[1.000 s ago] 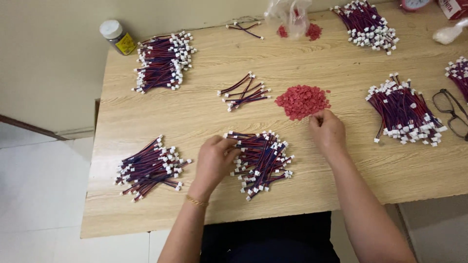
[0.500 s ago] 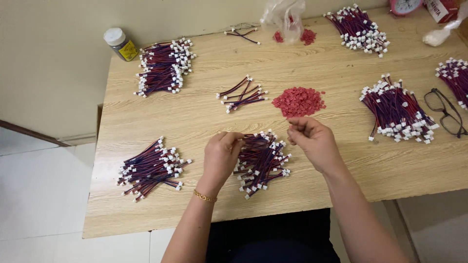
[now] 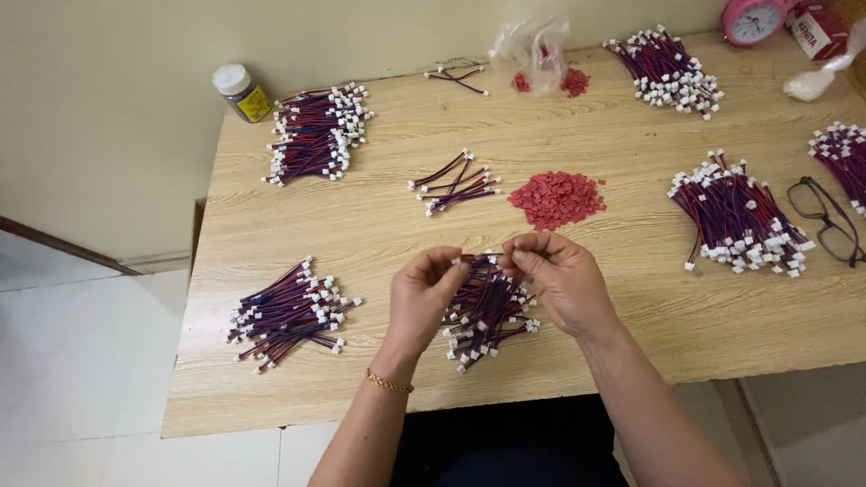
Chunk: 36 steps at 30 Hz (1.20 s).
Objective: Thread small red beads onto the ends of electrical wires
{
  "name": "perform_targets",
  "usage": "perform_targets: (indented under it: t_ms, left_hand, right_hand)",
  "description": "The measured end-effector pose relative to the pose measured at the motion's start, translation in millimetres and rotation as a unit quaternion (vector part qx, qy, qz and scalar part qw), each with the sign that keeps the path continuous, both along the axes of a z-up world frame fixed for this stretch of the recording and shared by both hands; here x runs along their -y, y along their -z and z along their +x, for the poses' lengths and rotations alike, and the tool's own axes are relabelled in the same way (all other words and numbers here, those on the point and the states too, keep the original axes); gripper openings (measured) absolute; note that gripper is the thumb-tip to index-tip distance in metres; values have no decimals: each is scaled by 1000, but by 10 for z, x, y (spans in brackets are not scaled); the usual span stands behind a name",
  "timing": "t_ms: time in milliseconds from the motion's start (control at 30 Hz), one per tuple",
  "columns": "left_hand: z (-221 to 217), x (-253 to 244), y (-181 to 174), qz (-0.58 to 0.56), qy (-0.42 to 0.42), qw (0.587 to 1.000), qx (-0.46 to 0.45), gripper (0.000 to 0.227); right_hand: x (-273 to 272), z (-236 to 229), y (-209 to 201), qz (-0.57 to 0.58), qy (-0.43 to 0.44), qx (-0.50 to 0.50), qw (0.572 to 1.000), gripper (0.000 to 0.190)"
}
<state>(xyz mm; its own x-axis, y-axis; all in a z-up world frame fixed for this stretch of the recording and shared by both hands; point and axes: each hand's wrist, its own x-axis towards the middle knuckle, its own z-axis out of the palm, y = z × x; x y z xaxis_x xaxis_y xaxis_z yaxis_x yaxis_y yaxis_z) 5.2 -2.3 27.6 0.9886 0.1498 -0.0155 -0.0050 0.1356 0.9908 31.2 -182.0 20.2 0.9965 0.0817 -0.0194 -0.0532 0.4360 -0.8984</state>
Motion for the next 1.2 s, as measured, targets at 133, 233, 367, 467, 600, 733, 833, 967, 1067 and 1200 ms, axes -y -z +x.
perform_targets:
  t_ms: [133,233,367,467,600,733,833,967,1067,1200]
  left_hand:
    - [57,69,341,-10,2,999,48,15]
    - [80,61,345,3,-14,998,66,22]
    - [42,62,195,54,-34,994,85,17]
    - [69,60,276,45,-45,995,79,16]
    - [187,69,607,-14,-56,997,46,18]
    - [100,140,361,-60,-58,996,13,19]
    - [100,176,362,-91,-48,995,2,19]
    - [74,207,292,-99,-40,994,-5,19]
    - [81,201,321,-106,-42,993,1,21]
    - [83,182,337,-115,-43,992,10,26]
  right_hand:
    - [48,74,198,48,7,-5,999,14]
    - [51,102,295,51,7,-3,999,14]
    - [-26,0,42,38,-3,1,999,11]
    - [-54,-7,52,29,-17,-1,999,10]
    - [-57,50,233,3,-25,-6,1000,13]
    - [-92,-34,-9,-65,-21,25,997,17]
    - [-104,-57,-74,-101,-29,32,994,24]
    - [-115,0,80,-148,-23,49,987,17]
    - [-135,11,120,-172,-25,60,983,20]
    - [-158,-32,67,-209,-19,67,975,27]
